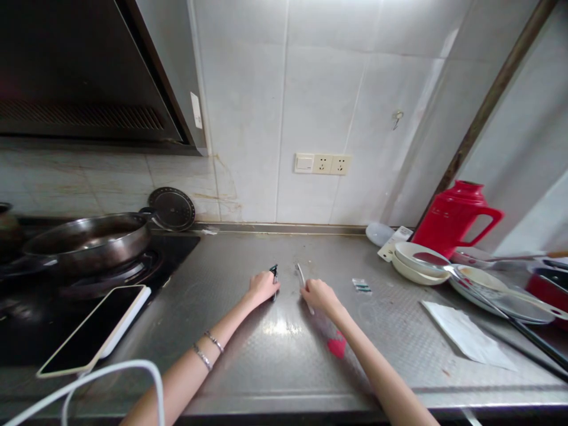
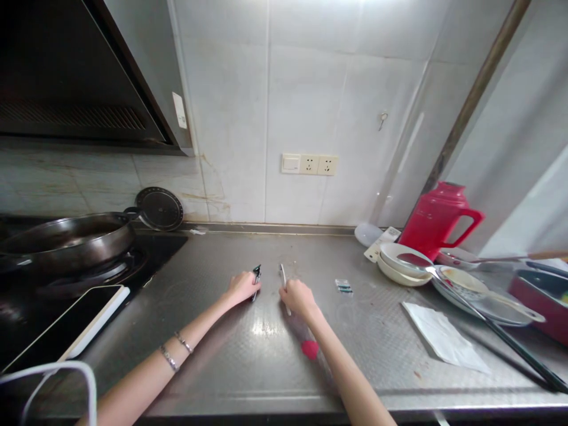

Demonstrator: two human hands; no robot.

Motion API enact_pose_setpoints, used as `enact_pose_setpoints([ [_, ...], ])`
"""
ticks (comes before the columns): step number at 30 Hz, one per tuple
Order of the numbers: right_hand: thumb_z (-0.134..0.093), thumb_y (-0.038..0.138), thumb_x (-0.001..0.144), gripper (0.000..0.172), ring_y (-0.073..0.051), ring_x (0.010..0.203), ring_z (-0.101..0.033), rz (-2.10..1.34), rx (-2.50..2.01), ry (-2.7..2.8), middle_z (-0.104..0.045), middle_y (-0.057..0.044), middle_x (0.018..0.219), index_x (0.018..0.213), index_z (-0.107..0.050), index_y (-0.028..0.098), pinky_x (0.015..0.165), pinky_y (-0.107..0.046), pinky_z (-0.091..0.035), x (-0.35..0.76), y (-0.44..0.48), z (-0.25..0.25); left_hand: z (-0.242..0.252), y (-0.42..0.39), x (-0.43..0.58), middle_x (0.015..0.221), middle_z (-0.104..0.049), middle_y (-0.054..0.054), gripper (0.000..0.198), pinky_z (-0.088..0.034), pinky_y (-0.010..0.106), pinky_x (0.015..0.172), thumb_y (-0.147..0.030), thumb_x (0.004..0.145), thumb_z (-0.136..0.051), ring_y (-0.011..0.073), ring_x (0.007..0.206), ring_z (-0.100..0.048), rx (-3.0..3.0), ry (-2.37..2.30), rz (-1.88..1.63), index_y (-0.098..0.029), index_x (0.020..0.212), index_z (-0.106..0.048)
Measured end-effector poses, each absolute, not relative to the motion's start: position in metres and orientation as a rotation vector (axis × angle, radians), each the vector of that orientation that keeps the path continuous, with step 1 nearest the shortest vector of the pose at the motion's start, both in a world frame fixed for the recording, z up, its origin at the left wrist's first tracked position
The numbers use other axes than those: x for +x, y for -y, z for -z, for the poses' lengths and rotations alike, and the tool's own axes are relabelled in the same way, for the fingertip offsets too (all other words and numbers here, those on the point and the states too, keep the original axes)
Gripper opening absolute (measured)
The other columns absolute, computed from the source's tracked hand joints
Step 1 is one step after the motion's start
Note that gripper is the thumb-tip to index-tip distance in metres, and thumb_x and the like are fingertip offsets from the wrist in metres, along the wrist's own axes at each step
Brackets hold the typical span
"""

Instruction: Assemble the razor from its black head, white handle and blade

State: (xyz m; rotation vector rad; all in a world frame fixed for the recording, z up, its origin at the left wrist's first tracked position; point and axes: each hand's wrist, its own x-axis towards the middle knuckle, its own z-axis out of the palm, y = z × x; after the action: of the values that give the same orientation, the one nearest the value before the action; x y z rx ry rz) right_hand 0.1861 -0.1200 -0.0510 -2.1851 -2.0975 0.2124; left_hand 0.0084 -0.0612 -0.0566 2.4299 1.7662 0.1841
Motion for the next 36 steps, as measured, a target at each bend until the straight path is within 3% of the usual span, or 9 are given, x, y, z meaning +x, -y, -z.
enact_pose_setpoints([
  [18,-0.036,0.036,0.085,0.040,-0.028,0.086,-0.064,-0.227,-2.131,2.093,-0.067,-0.021,0.092,0.089,-0.066,0.011,0.069,-0.033,-0.046,0.134,0.113,0.054,0.060,0.059,0.014,0.097,-0.067,0.014,0.034,-0.046,0.029,0.073,-0.039,0.079,-0.046,0.0252,0.092,-0.063,2.344,-1.832,-0.192,-0.016,0.092,-0.067],
  [24,-0.048,0.023,0.075,0.025,-0.019,0.077,-0.063,-0.335,-1.887,2.237,-0.068,-0.009,0.084,0.093,-0.063,0.016,0.065,-0.024,-0.042,0.190,0.116,0.043,0.059,0.060,0.016,0.094,-0.068,0.016,0.033,-0.046,0.031,0.072,-0.037,0.080,-0.046,0.0263,0.091,-0.063,2.342,-1.836,-0.190,-0.015,0.091,-0.067],
  [26,-0.050,0.016,0.069,0.030,-0.016,0.077,-0.061,-0.398,-1.767,2.236,-0.067,-0.006,0.086,0.096,-0.062,0.016,0.067,-0.022,-0.042,0.227,0.116,0.038,0.060,0.060,0.015,0.093,-0.068,0.016,0.035,-0.045,0.030,0.071,-0.039,0.081,-0.044,0.0255,0.090,-0.063,2.349,-1.835,-0.195,-0.015,0.089,-0.067],
  [31,-0.052,0.011,0.061,0.046,-0.016,0.086,-0.057,-0.343,-1.744,2.142,-0.060,-0.009,0.107,0.106,-0.059,0.014,0.080,-0.026,-0.043,0.333,0.117,0.036,0.057,0.055,0.008,0.086,-0.069,0.014,0.046,-0.043,0.029,0.065,-0.048,0.083,-0.036,0.0249,0.083,-0.064,2.350,-1.842,-0.281,-0.016,0.078,-0.068],
  [36,-0.053,0.007,0.056,0.059,-0.023,0.112,-0.048,-0.389,-1.901,2.088,-0.052,-0.013,0.124,0.114,-0.057,0.014,0.093,-0.032,-0.037,0.400,0.121,0.048,0.044,0.044,0.000,0.074,-0.068,0.010,0.043,-0.036,0.024,0.058,-0.044,0.083,-0.037,0.0196,0.073,-0.062,2.305,-1.851,-0.417,-0.017,0.066,-0.066],
])
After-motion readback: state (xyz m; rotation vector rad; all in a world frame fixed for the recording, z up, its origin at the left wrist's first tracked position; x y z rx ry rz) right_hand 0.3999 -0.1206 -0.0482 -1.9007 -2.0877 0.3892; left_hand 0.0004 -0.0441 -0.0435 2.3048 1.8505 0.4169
